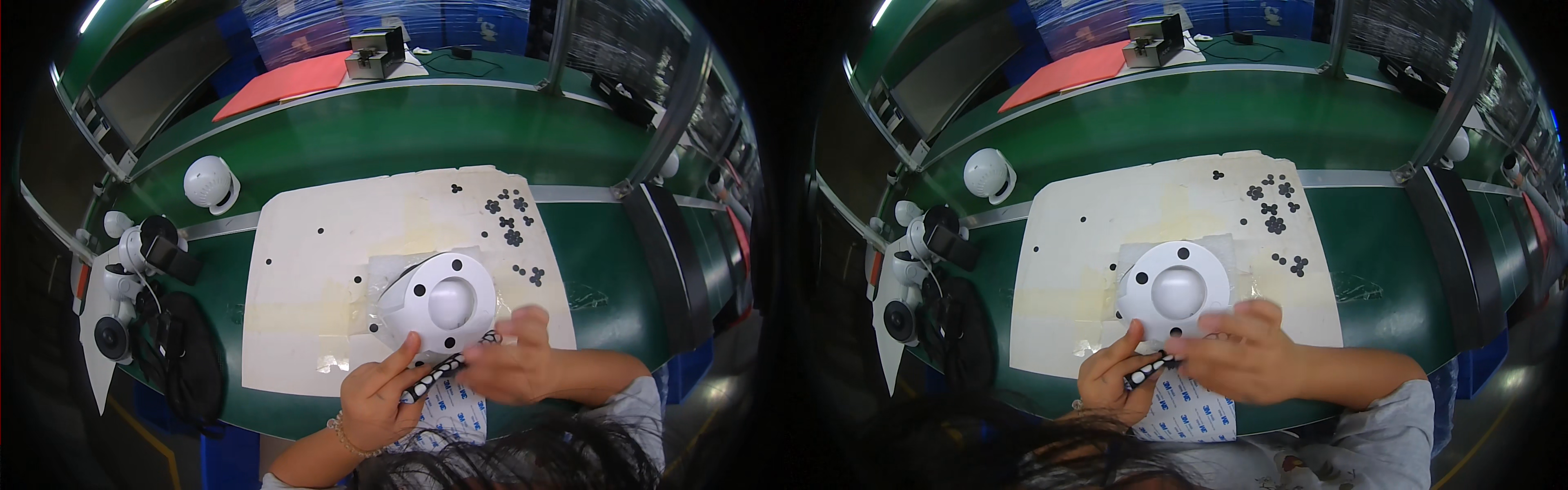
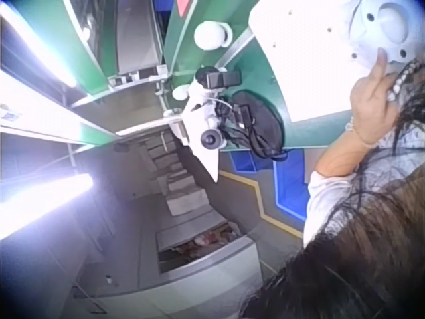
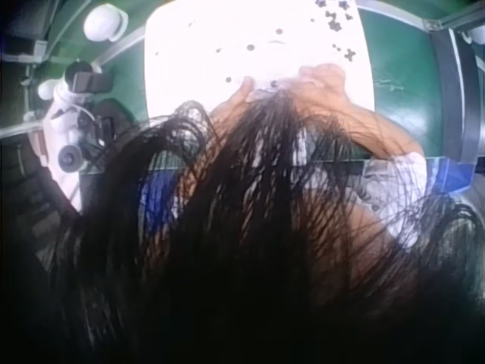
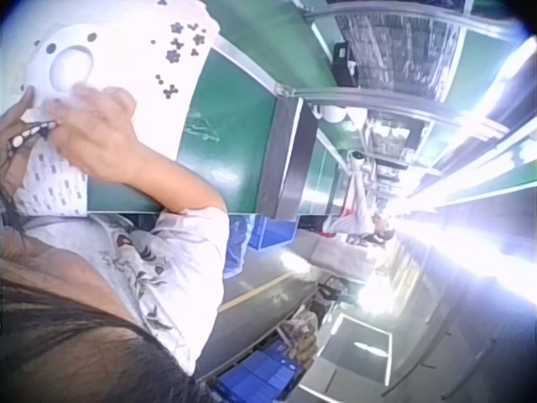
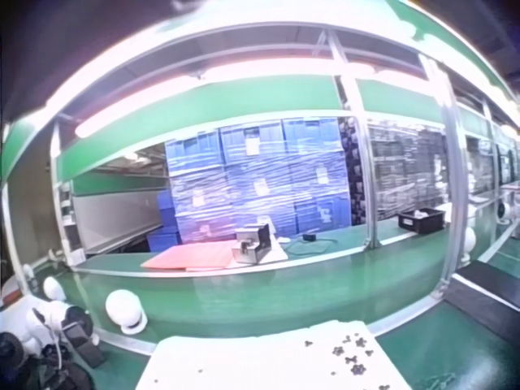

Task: The person repeatedly picks small black circular components from a sheet and places them into holes on white dome-shaped housings. They handle the housings one at a time, rotating them to access different holes, and set each completed unit aside on the green workbench.

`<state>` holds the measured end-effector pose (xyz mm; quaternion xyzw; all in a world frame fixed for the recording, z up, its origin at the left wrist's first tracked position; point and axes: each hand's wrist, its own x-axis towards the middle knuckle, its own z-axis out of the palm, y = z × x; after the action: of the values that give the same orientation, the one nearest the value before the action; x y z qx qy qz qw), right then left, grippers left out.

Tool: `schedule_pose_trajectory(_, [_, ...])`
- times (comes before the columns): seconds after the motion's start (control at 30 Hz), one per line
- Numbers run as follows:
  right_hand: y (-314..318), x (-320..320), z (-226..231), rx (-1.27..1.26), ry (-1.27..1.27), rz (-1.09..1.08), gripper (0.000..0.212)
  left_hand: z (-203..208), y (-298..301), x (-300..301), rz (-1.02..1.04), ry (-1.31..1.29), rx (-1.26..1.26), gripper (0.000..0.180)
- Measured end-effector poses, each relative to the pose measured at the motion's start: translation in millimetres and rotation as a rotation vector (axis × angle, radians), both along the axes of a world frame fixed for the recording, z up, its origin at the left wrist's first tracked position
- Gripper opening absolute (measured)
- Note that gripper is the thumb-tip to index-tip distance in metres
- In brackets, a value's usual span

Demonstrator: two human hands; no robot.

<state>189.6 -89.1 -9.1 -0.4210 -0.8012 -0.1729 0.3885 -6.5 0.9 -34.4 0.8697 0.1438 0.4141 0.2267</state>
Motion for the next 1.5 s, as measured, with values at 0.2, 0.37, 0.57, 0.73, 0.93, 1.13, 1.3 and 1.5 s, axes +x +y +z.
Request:
schedule_pose_trajectory(0.2, [-0.7, 15.9, 16.4, -0.416, 0.366, -0.124, 0.007, -1.9, 0.3, 0.6, 0.004, 0.003, 0.012, 0.031])
schedule_pose_trajectory(0.37, [4.2, 24.6, 15.7, -0.556, 0.525, -0.121, 0.009, 0.5, -0.3, 0.9, 0.008, 0.007, 0.041, 0.032])
schedule_pose_trajectory(0.57, [4.1, 23.7, 17.7, -0.557, 0.494, -0.138, 0.01, 0.5, 0.6, 1.3, 0.003, 0.005, 0.058, 0.033])
schedule_pose_trajectory(0.73, [3.9, 24.0, 17.5, -0.566, 0.503, -0.142, 0.009, -2.2, 0.5, -0.6, -0.004, 0.025, 0.037, 0.034])
schedule_pose_trajectory(0.93, [1.6, 24.7, 19.8, -0.481, 0.369, -0.212, 0.011, -3.4, 0.5, -1.2, 0.0, 0.048, 0.029, 0.034])
schedule_pose_trajectory(1.13, [-7.4, 32.0, 15.4, -0.203, -0.013, -0.297, 0.024, -8.3, -1.0, -0.9, 0.004, 0.031, -0.019, 0.033])
schedule_pose_trajectory(1.3, [3.3, 33.5, 5.5, -0.75, 1.135, 0.007, 0.026, -7.2, 0.1, -0.4, -0.009, 0.033, 0.001, 0.031])
schedule_pose_trajectory(1.5, [29.8, 47.2, 10.3, -1.074, 1.51, 0.223, 0.027, 2.0, -1.7, -1.6, -0.11, -0.005, -0.01, 0.036])
